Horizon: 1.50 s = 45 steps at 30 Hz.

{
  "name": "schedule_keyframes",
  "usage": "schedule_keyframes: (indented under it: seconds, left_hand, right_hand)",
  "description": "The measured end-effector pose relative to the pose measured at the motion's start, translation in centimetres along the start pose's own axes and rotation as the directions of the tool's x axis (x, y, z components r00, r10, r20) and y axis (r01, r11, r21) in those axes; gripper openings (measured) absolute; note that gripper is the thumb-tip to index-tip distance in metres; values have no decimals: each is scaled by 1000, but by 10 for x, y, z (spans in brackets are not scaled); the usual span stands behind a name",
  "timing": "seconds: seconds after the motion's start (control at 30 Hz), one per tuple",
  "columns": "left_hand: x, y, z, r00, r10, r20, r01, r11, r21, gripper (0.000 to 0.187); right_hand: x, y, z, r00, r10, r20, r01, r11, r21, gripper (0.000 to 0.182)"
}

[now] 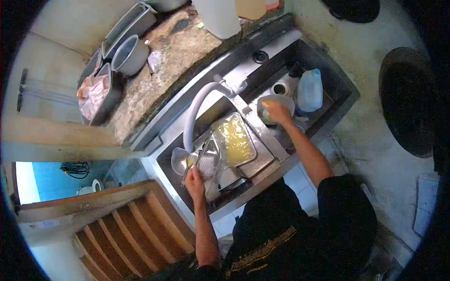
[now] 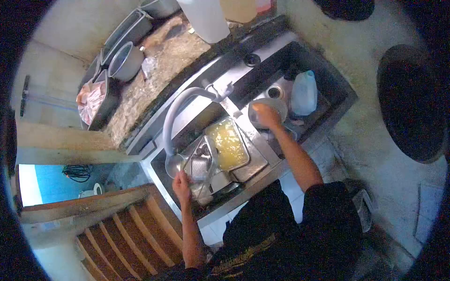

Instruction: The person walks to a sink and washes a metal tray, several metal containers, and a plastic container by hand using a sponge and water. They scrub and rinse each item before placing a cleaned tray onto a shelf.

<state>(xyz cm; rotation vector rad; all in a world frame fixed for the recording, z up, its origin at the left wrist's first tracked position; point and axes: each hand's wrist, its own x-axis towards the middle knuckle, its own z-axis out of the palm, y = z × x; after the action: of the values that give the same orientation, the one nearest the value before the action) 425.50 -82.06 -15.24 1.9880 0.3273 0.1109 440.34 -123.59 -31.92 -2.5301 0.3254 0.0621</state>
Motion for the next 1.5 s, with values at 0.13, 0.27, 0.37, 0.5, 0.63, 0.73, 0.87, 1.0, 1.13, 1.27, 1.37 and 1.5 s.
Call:
schedule_keyframes:
  seconds: [0.13, 0.27, 0.37, 0.5, 0.63, 0.73, 0.87, 1.0, 1.13, 1.27, 1.37, 1.5]
  left_hand:
    - [10, -25, 31, 993, -42, 109, 53, 994, -97, 30]
    - [11, -61, 38, 941, -218, 258, 226, 974, 0, 21]
    - [29, -81, 38, 840, -409, 357, 372, 912, 172, 23]
    - [71, -46, 71, 607, -687, 399, 639, 721, 270, 35]
    - [138, -61, 112, 530, -724, 441, 737, 651, 182, 42]
    - [187, -97, 161, 568, -672, 475, 696, 700, 158, 44]
    - [186, -105, 235, 707, -573, 414, 645, 762, -46, 43]
    - [151, -153, 297, 727, -374, 576, 131, 899, 418, 43]
    - [102, -191, 346, 905, -308, 293, 169, 893, 416, 56]
    - [91, -119, 333, 955, -294, -33, 278, 854, 440, 51]
    - [113, -144, 347, 950, -312, -29, 287, 828, 483, 52]
    - [132, -132, 332, 893, -362, 269, 167, 820, 547, 47]
  right_hand:
    - [36, 11, -4, 941, 35, 335, 38, 978, -207, 31]
    - [69, 78, 103, 870, -310, 383, 408, 889, -207, 25]
    - [93, 86, 126, 844, -165, 511, 311, 926, -215, 23]
    - [108, 77, 99, 811, -88, 579, 295, 916, -274, 24]
    - [54, 13, 5, 922, 6, 387, 55, 988, -147, 34]
    - [11, 12, -29, 983, 31, 181, -43, 997, 60, 39]
    - [-34, -5, -30, 999, -41, -12, 43, 952, 304, 45]
    - [-56, -23, -23, 997, -32, -74, 65, 861, 505, 46]
    - [-83, -39, -50, 998, 66, 5, -55, 776, 629, 46]
    - [-115, -7, -64, 997, 27, 66, -63, 764, 643, 47]
    - [-128, 12, -65, 977, 179, 116, -210, 712, 671, 49]
    - [-134, 8, -79, 963, 228, 147, -265, 677, 687, 50]
